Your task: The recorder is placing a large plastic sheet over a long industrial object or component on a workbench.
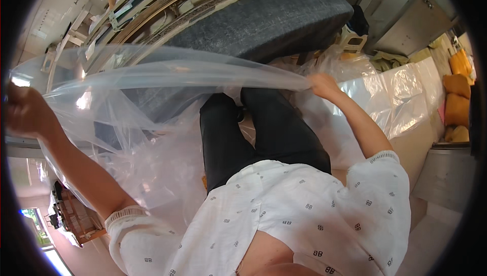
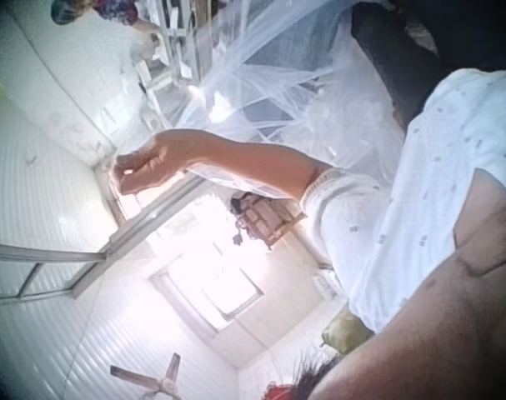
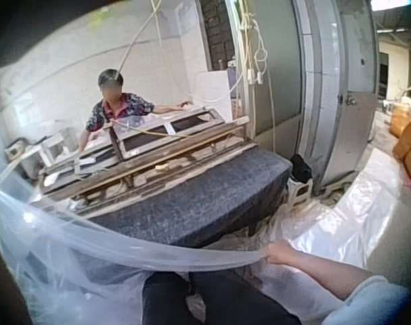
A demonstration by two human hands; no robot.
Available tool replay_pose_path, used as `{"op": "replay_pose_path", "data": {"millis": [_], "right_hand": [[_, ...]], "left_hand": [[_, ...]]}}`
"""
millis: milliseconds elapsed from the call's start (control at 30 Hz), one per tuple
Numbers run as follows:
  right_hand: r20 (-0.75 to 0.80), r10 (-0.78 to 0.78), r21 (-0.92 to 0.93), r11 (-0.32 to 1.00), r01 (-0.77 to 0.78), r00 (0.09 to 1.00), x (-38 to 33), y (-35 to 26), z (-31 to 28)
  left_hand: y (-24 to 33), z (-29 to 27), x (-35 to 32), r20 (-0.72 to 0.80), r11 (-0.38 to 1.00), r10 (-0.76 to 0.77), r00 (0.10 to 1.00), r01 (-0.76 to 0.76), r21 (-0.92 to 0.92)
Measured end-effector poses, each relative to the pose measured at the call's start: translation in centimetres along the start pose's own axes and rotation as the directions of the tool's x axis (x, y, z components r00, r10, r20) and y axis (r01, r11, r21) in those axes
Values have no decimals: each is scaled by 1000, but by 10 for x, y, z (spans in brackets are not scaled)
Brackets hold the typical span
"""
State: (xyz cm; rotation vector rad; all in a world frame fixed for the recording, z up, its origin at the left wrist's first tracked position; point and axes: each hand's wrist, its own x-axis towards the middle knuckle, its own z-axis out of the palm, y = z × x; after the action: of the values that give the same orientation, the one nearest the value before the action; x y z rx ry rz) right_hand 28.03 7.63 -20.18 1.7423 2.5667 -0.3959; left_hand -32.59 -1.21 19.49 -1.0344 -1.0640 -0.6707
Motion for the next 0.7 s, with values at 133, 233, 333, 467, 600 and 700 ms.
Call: {"op": "replay_pose_path", "data": {"millis": [133, 233, 333, 467, 600, 700], "right_hand": [[337, 336, -330, 917, -224, 880, -32, 114, 14], [176, 477, -479, 806, -348, 861, -30, 194, -22], [-147, 501, -617, 627, -475, 853, 17, 211, -122], [-461, 435, -305, 741, -598, 773, 106, 185, -248], [-940, 60, 198, 898, 393, 337, 111, 42, -319], [-979, -35, -30, 999, 28, 201, 191, 24, -262]], "left_hand": [[29, 7, -60, 360, 968, -55, 931, 139, -210], [26, 21, -156, 632, 980, -116, 766, 193, -54], [-31, 4, -249, 807, 981, -177, 564, 171, 96], [-85, -21, -337, 878, 907, -389, 280, 282, 312], [-93, -16, -375, 770, 746, -633, 75, 326, 581], [-130, -21, -396, 889, 915, -403, 217, 102, 390]]}}
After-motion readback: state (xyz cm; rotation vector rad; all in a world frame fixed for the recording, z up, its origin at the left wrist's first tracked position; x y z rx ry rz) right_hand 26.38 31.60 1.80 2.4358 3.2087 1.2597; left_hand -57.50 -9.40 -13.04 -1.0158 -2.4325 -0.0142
